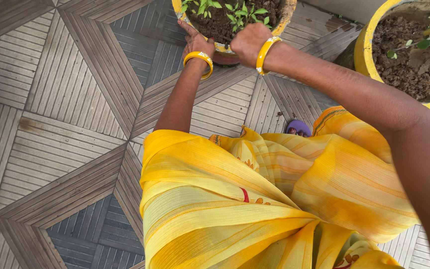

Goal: The person loosens soil in a yellow flowerpot containing small green plants using a green-handled trowel. They then pour water from a white container into the pot to water the plants.

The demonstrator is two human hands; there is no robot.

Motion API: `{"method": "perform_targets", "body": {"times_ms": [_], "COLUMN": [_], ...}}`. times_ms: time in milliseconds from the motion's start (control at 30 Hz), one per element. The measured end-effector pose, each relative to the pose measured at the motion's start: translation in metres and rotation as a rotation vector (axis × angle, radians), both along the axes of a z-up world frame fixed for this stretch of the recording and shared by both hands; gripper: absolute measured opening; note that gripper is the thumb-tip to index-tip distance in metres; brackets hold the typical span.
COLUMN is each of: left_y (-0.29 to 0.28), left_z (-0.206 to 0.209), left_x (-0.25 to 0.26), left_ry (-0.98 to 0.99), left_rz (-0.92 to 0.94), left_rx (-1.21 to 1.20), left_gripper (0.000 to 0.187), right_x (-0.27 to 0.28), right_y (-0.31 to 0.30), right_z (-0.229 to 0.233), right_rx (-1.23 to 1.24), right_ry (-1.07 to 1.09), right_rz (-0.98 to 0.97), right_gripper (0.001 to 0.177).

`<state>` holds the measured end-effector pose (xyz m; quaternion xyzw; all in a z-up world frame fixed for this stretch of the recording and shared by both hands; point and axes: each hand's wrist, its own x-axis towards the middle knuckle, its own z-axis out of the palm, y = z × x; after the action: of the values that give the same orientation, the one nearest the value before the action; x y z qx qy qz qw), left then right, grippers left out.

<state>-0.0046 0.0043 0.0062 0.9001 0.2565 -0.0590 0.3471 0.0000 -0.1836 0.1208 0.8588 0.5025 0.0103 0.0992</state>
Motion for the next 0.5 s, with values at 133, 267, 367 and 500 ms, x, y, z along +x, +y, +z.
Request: {"method": "perform_targets", "body": {"times_ms": [133,267,367,500], "left_y": [0.003,-0.003,-0.001,-0.002], "left_z": [-0.007,-0.019,-0.008,0.006], "left_x": [0.004,0.004,0.004,0.007], "left_ry": [-0.006,-0.033,-0.011,0.074], "left_rz": [0.015,0.020,0.031,0.016], "left_rx": [-0.004,0.008,0.005,0.019], "left_gripper": [0.123,0.123,0.124,0.125], "right_x": [-0.015,-0.021,-0.020,-0.031], "right_y": [-0.010,-0.028,-0.029,-0.032], "right_z": [-0.029,-0.051,-0.040,0.006], "right_rx": [0.072,0.187,0.192,-0.003], "right_ry": [-0.008,-0.006,0.033,0.076], "right_rz": [-0.098,-0.208,-0.221,-0.229], "right_gripper": [0.008,0.017,0.014,0.009]}}
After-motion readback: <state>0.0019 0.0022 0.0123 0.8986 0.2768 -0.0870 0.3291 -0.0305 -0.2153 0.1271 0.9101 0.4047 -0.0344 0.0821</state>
